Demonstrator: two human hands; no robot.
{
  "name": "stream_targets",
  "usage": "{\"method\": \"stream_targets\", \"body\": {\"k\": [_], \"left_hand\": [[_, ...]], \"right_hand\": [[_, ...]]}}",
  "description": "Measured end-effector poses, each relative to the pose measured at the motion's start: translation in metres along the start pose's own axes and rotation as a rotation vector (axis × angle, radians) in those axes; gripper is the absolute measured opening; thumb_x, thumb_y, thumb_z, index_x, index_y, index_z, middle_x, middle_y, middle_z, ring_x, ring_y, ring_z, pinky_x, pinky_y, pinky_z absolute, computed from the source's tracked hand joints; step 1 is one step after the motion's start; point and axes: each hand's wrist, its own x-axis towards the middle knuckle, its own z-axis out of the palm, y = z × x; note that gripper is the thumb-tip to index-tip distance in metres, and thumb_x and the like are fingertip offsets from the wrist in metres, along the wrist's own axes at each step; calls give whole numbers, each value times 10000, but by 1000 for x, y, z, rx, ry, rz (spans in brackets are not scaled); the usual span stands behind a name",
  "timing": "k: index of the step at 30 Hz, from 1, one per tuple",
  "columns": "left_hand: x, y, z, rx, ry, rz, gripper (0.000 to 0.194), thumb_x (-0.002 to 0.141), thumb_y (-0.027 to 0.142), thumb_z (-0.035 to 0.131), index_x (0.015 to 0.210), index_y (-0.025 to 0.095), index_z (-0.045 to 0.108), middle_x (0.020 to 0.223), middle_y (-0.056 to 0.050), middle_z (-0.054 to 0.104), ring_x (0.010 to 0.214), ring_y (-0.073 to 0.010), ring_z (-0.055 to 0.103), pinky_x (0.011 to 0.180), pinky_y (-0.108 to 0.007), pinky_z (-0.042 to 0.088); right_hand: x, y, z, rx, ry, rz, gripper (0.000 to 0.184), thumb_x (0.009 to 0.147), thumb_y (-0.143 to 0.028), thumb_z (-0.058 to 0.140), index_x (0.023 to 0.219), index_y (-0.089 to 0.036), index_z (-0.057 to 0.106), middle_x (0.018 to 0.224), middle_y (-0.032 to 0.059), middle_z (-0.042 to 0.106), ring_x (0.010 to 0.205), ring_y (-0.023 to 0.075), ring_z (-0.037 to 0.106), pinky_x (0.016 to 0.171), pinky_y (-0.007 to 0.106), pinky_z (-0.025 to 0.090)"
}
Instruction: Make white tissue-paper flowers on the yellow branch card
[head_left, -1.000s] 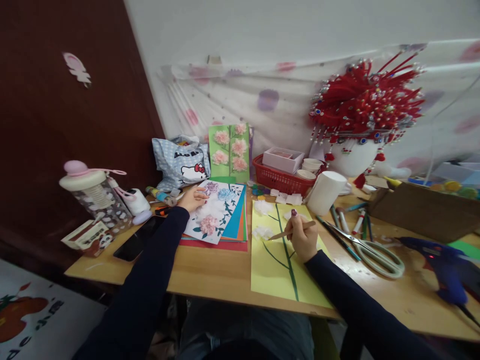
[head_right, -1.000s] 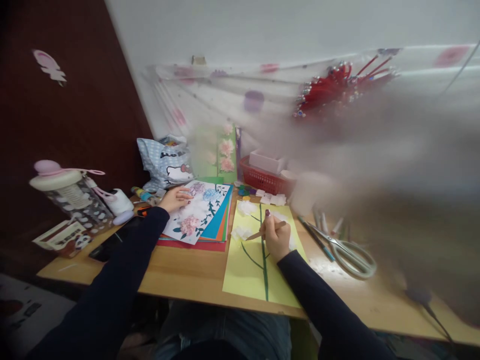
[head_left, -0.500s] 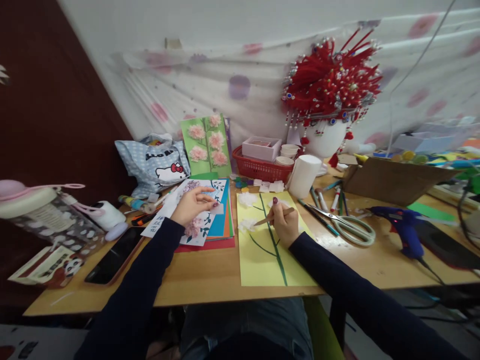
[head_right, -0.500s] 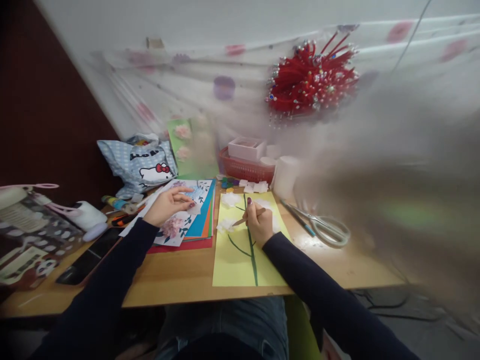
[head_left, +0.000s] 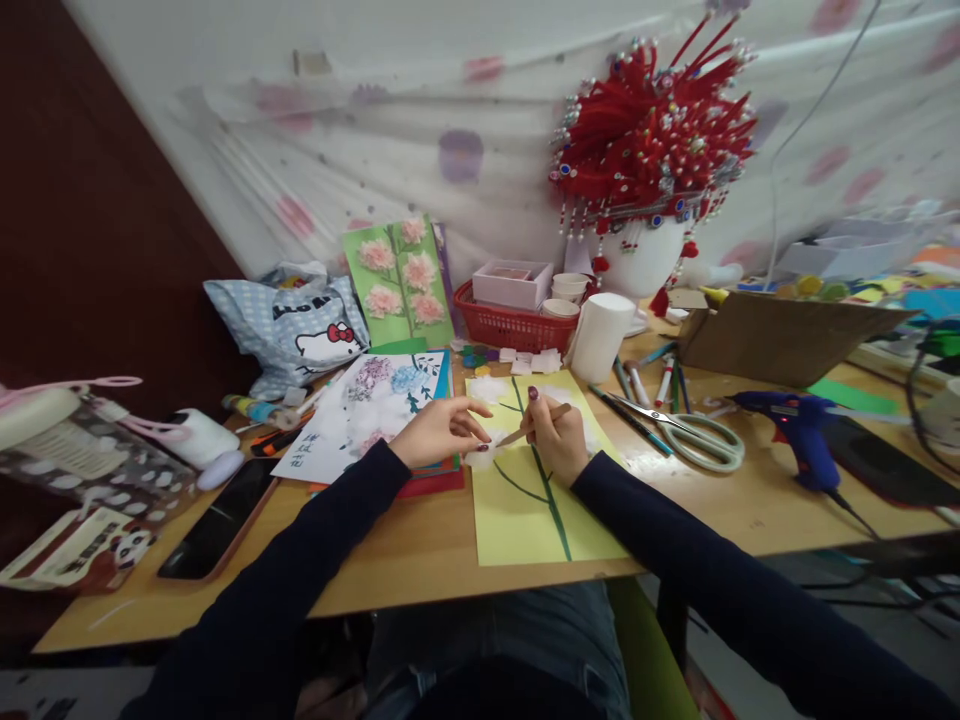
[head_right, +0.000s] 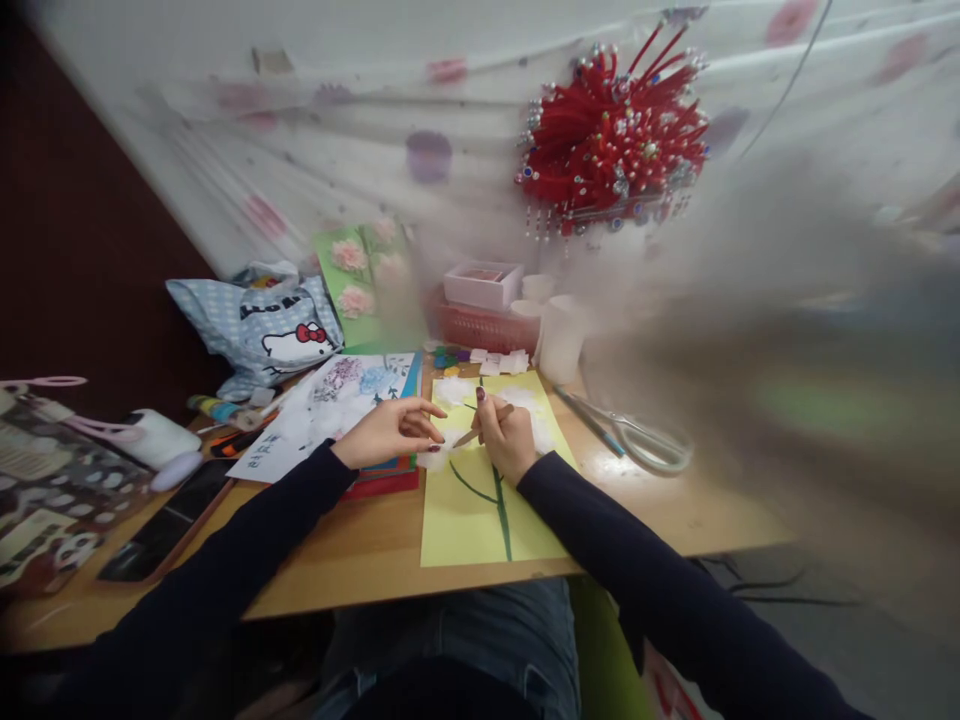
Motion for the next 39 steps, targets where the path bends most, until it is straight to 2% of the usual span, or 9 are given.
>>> {"method": "stream_targets", "body": {"k": [5, 8, 13, 20, 28, 34, 39], "left_hand": [[14, -9, 10, 46, 53, 42, 340, 657, 68, 685, 980, 129, 599, 767, -33, 692, 650, -132, 666, 604, -226, 504], [16, -13, 14, 65, 88, 76, 321, 672, 89, 695, 979, 132, 609, 751, -24, 683, 678, -134, 664, 638, -234, 510], [15, -17, 17, 67, 78, 136, 316, 684, 72, 672, 984, 149, 608, 769, -20, 702, 712, -140, 676, 661, -241, 513], [19, -31, 21, 5, 53, 196, 267, 712, 71, 660, 964, 135, 597, 780, -36, 709, 728, -138, 685, 708, -257, 527], [20, -38, 18, -30, 40, 255, 272, 700, 8, 633, 936, 140, 603, 773, -29, 711, 739, -131, 693, 732, -251, 539], [24, -44, 18, -47, 32, 286, 266, 692, 2, 640, 920, 138, 611, 770, -32, 710, 750, -134, 696, 746, -255, 544], [23, -43, 20, -81, 27, 250, 277, 688, -29, 597, 914, 130, 611, 777, -44, 711, 762, -145, 702, 760, -270, 547]], "right_hand": [[-4, -2, -2, 54, 84, -11, 600, 919, -588, 375, 492, -186, 508, 353, -19, 435, 338, 84, 412, 380, 210, 332], [-9, -4, -3, 74, 23, -44, 591, 934, -563, 362, 501, -190, 518, 355, -20, 441, 330, 84, 406, 377, 213, 333], [-13, -9, -3, -40, -108, -134, 577, 944, -549, 340, 528, -195, 528, 404, -8, 489, 368, 89, 429, 409, 221, 356], [-17, -5, -7, -121, -68, -210, 552, 965, -473, 347, 530, -193, 540, 425, -10, 492, 398, 92, 449, 457, 228, 371], [-18, -1, -3, -166, -126, -219, 537, 957, -493, 352, 559, -194, 554, 441, -9, 515, 393, 96, 462, 460, 229, 380], [-20, -3, -4, -195, -84, -245, 554, 964, -486, 332, 542, -198, 545, 441, 1, 523, 403, 102, 475, 472, 237, 387], [-19, -3, -3, -239, -157, -265, 527, 967, -465, 341, 564, -195, 548, 434, -6, 522, 392, 97, 483, 458, 224, 378]]}}
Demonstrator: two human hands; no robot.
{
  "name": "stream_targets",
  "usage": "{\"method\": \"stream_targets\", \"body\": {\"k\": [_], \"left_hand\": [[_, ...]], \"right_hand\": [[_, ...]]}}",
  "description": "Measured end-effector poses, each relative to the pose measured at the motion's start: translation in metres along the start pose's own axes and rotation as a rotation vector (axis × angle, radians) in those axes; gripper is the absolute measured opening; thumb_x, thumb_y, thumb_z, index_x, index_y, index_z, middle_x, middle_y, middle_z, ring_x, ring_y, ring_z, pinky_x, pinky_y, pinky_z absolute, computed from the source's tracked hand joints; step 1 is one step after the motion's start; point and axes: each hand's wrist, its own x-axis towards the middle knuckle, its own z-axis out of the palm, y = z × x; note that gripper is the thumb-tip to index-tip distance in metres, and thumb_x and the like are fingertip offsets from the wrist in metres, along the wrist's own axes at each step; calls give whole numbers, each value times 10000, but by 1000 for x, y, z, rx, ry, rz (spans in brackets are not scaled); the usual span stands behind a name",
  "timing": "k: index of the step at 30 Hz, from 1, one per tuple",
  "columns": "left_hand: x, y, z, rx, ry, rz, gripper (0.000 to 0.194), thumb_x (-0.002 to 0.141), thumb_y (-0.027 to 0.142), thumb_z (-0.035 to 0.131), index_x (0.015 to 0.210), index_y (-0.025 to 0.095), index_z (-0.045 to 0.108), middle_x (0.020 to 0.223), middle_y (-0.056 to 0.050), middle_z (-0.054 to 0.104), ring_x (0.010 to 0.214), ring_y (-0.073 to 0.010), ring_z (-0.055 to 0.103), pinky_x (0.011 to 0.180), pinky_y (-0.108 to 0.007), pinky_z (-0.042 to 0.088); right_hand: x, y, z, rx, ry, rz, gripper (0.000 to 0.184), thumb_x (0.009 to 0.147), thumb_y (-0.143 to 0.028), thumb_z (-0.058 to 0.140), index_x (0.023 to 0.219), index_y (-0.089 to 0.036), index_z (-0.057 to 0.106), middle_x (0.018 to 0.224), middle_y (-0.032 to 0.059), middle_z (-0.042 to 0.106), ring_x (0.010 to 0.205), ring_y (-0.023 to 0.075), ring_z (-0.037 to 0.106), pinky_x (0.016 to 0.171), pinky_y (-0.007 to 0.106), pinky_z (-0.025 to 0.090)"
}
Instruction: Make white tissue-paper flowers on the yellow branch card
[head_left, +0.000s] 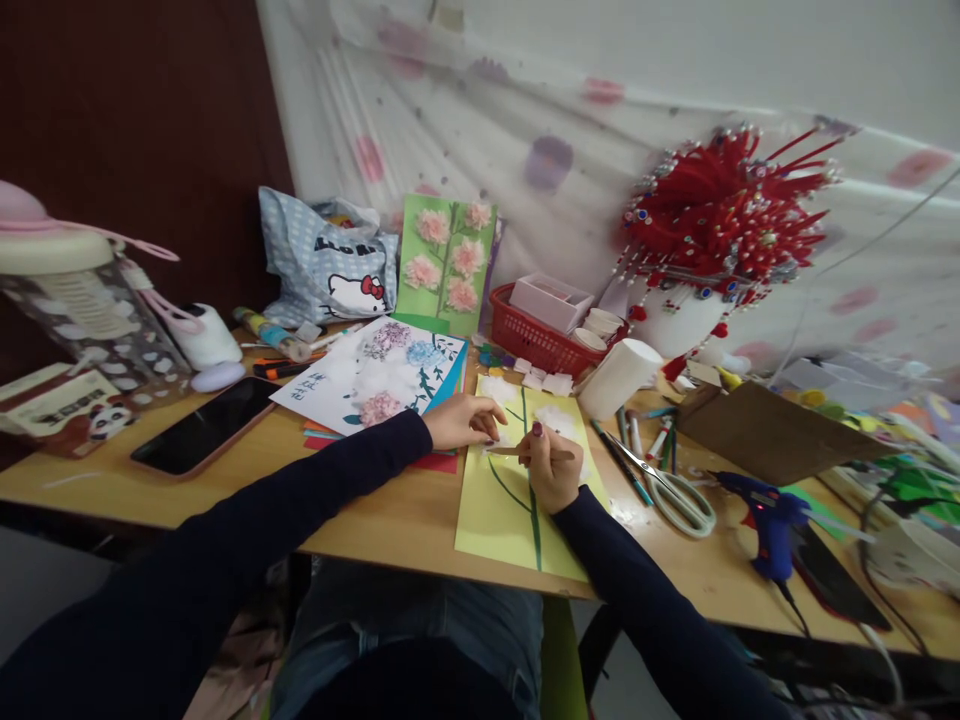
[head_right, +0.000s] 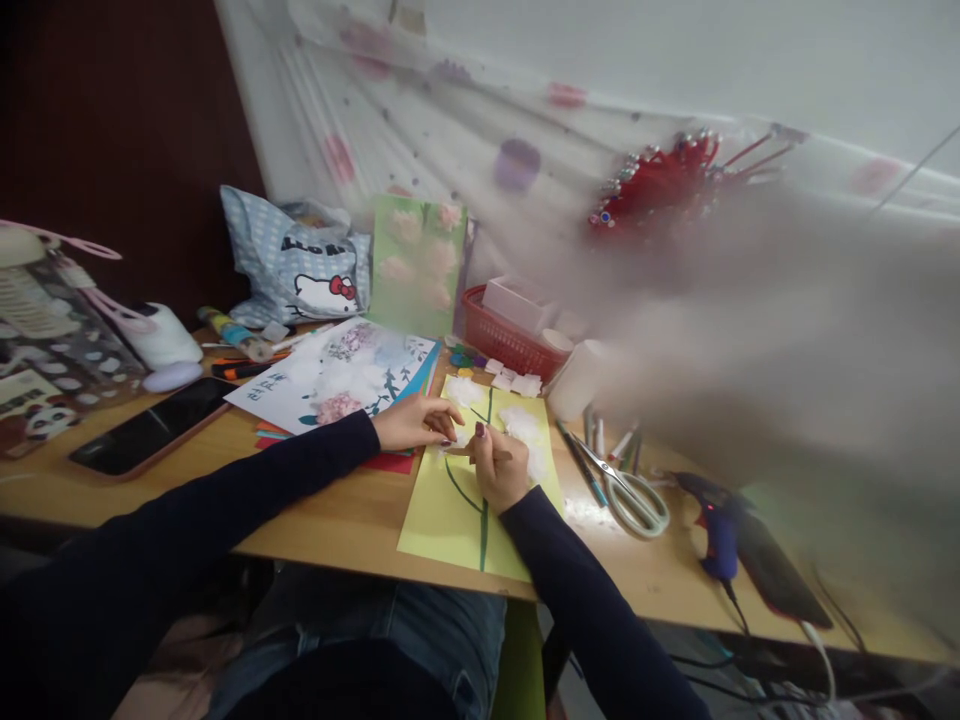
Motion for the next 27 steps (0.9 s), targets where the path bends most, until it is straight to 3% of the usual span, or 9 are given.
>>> {"method": "stream_targets", "body": {"k": [3, 6, 9, 12, 15, 19, 22, 27], "left_hand": [[-1, 6, -2, 23, -7, -15, 275, 700, -17, 586, 932, 129, 612, 796, -50, 715, 774, -149, 702, 771, -280, 545], [-4, 15, -12, 181, -12, 25, 323, 685, 67, 671, 997, 139, 630, 936, -87, 723, 889, -193, 692, 827, -314, 525], [-8, 22, -24, 454, -46, 30, 609, 589, 216, 811, 1164, 172, 613, 1189, -136, 655, 1131, -292, 596, 979, -392, 437], [-11, 22, -27, 672, -94, -89, 916, 523, 405, 854, 1345, 204, 501, 1408, -165, 487, 1338, -372, 381, 1109, -492, 248], [-13, 20, -19, 767, -197, -191, 1077, 517, 549, 818, 1437, 201, 379, 1507, -144, 353, 1427, -366, 185, 1148, -520, 81], [-13, 16, -11, 838, -250, -200, 1194, 505, 636, 780, 1489, 195, 267, 1534, -115, 309, 1435, -364, 135, 1153, -509, 11], [-12, 13, -11, 859, -253, -201, 1228, 503, 664, 762, 1503, 197, 225, 1543, -112, 290, 1432, -367, 138, 1153, -502, 10], [-12, 9, -12, 854, -254, -191, 1221, 507, 668, 752, 1503, 200, 223, 1539, -108, 302, 1432, -351, 149, 1157, -489, 17]], "right_hand": [[2, 0, 1, -33, -31, -18, 509, 970, -439, 343, 571, -195, 545, 441, -5, 530, 393, 97, 491, 456, 223, 375], [3, 0, 0, -63, -52, -58, 485, 973, -408, 344, 581, -196, 535, 440, -6, 523, 391, 99, 489, 453, 224, 367], [3, -1, -1, -111, -86, -107, 462, 982, -371, 331, 595, -197, 514, 450, -7, 521, 402, 100, 494, 459, 224, 360], [2, -1, -2, -186, -128, -211, 434, 993, -324, 310, 615, -198, 480, 461, -13, 512, 402, 95, 482, 460, 222, 339], [2, -2, -2, -276, -123, -409, 401, 999, -259, 284, 632, -203, 435, 458, -28, 465, 384, 89, 428, 449, 228, 294], [4, -7, 1, -372, -105, -653, 384, 1000, -223, 273, 633, -214, 386, 463, -36, 406, 389, 100, 351, 455, 252, 250], [4, -8, 3, -384, -140, -696, 371, 1001, -223, 283, 643, -213, 382, 478, -34, 409, 412, 103, 358, 470, 252, 253], [3, -5, 6, -351, -127, -629, 358, 991, -225, 308, 640, -215, 376, 484, -35, 405, 417, 107, 377, 469, 248, 256]]}}
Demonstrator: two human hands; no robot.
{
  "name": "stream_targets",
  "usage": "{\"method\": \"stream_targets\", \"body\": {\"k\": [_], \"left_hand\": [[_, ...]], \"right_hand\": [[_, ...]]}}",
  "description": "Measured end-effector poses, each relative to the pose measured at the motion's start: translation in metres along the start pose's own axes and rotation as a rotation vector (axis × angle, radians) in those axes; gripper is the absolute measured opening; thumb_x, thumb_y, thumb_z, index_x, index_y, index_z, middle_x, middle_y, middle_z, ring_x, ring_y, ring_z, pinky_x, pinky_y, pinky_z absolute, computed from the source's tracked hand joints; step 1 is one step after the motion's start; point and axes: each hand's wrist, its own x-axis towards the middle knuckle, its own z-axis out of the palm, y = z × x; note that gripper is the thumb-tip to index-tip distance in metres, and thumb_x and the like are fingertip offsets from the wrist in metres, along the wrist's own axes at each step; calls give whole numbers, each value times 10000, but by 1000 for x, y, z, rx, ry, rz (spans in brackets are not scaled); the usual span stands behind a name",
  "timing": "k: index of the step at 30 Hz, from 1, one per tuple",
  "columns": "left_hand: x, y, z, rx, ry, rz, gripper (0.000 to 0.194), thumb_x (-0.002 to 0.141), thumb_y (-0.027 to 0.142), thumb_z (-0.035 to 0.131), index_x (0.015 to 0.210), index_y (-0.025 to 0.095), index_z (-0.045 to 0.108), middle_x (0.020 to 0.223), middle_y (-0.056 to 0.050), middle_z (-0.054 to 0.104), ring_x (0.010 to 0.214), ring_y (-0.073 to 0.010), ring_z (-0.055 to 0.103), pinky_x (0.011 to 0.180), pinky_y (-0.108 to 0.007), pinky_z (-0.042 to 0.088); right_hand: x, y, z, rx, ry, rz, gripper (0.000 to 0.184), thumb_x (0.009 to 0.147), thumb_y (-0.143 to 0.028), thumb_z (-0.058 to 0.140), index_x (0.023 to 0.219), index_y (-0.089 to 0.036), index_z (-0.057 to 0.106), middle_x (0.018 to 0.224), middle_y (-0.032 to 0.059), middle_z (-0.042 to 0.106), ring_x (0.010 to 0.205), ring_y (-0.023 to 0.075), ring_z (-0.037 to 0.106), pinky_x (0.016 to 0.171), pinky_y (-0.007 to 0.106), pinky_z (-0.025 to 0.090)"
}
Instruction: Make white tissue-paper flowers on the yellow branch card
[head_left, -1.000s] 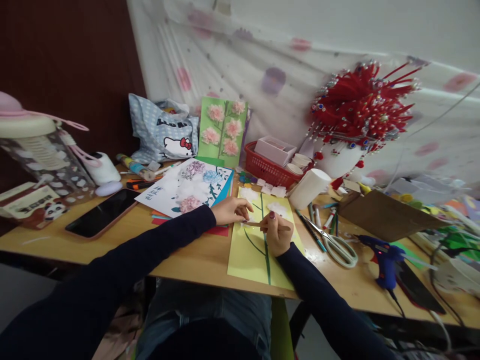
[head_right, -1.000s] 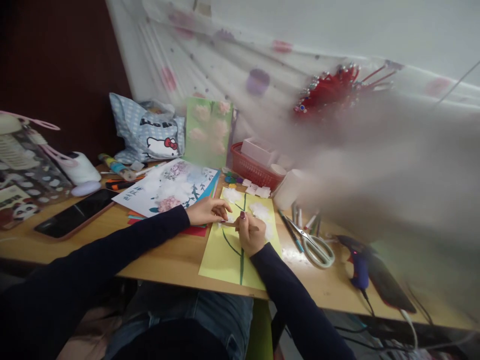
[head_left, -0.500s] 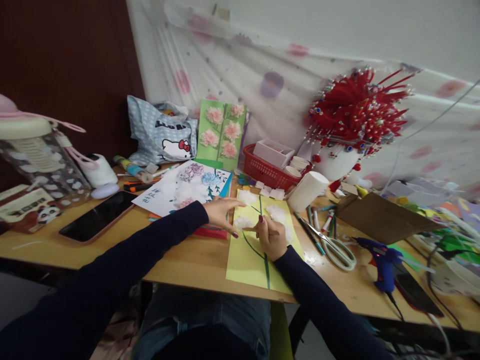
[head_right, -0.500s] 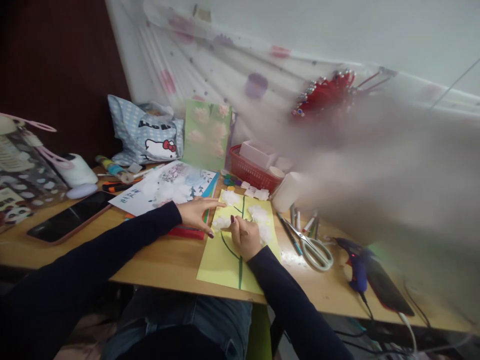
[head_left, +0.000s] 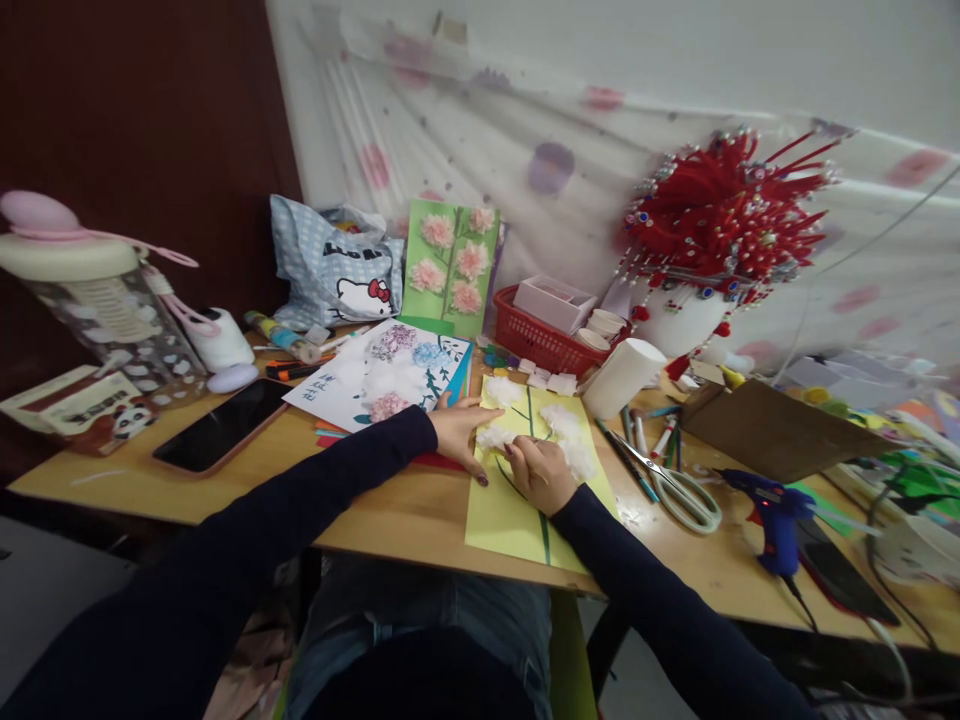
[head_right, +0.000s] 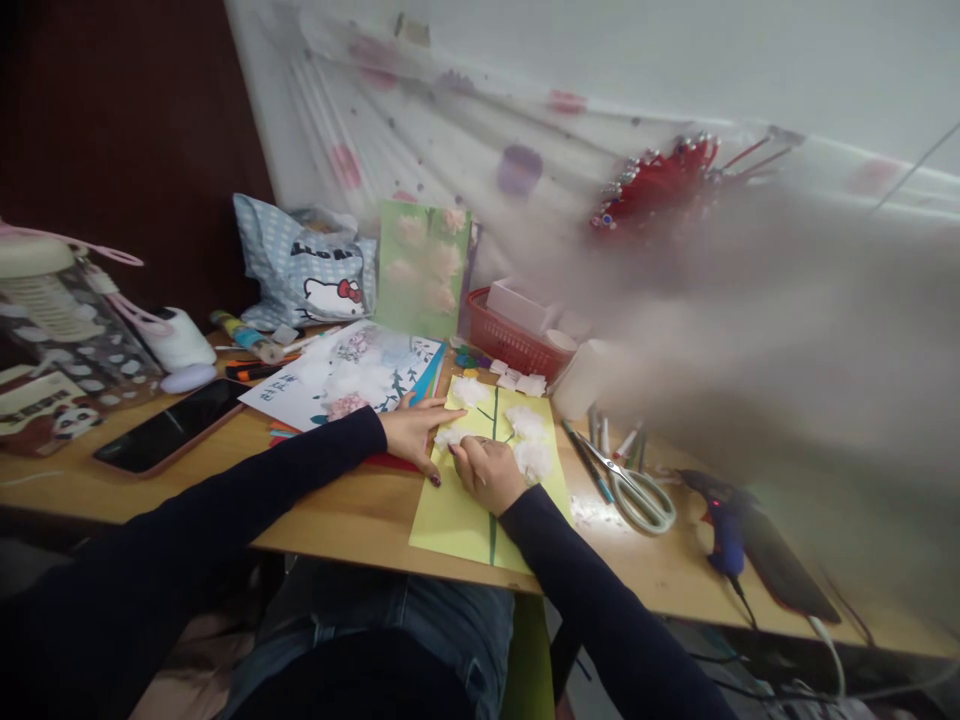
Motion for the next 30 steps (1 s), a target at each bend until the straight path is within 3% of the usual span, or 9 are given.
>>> {"method": "stream_targets", "body": {"k": [5, 8, 12, 18, 20, 23, 25, 27, 30], "left_hand": [[-1, 1, 0, -10, 12, -1, 1203, 507, 667, 756, 1493, 192, 257, 1521, -128, 333, 1429, -347, 167, 1156, -498, 11], [-2, 2, -4, -21, -1, -3, 1211, 500, 691, 752, 1492, 205, 258, 1519, -125, 338, 1427, -361, 166, 1153, -522, 2], [-4, 4, -5, -30, -22, -19, 1199, 505, 686, 757, 1492, 225, 256, 1532, -111, 314, 1433, -365, 146, 1140, -569, -36], [-1, -2, -6, -98, 24, 13, 1089, 548, 542, 804, 1469, 223, 320, 1533, -121, 303, 1439, -355, 158, 1144, -584, 39], [-1, -11, -18, -175, 141, 67, 839, 622, 446, 778, 1372, 211, 485, 1486, -113, 398, 1421, -310, 249, 1159, -493, 163], [-10, -35, -52, -292, 447, 79, 365, 768, 348, 630, 1093, 196, 692, 1241, -78, 646, 1231, -240, 531, 1062, -366, 376], [-22, -57, -75, -292, 676, -26, 286, 789, 322, 573, 982, 173, 722, 1018, -67, 731, 985, -219, 656, 932, -337, 475], [-35, -82, -92, -177, 865, -188, 259, 754, 281, 582, 929, 158, 728, 900, -61, 740, 872, -211, 665, 861, -314, 494], [-49, -112, -100, -35, 910, -405, 237, 747, 285, 582, 894, 176, 732, 862, -49, 737, 856, -218, 657, 846, -314, 481]], "right_hand": [[-2, 3, 1, 143, 29, 169, 385, 989, -270, 307, 632, -205, 435, 460, -31, 448, 393, 97, 436, 446, 226, 303], [-4, 4, 0, 321, 98, 432, 459, 994, -356, 305, 600, -195, 476, 450, -19, 494, 380, 88, 453, 438, 214, 342], [-3, 7, 0, 506, 327, 784, 561, 969, -495, 333, 526, -188, 489, 373, -26, 444, 334, 83, 405, 387, 219, 315], [1, 12, -2, 624, 455, 868, 587, 938, -539, 393, 482, -181, 486, 345, -24, 420, 321, 80, 390, 363, 226, 295], [3, 13, -3, 637, 502, 892, 586, 937, -538, 393, 482, -181, 487, 338, -26, 414, 307, 78, 377, 349, 225, 287], [6, 15, -4, 669, 565, 923, 579, 926, -554, 397, 491, -183, 486, 333, -28, 412, 293, 79, 366, 328, 220, 276], [7, 16, -4, 693, 581, 938, 568, 915, -564, 412, 501, -183, 489, 337, -26, 421, 294, 81, 373, 320, 216, 275], [8, 17, -4, 708, 572, 944, 565, 907, -569, 425, 503, -180, 494, 337, -24, 428, 295, 81, 377, 318, 213, 276], [7, 17, -3, 699, 542, 926, 577, 902, -577, 428, 490, -178, 494, 333, -23, 424, 296, 79, 376, 323, 212, 283]]}}
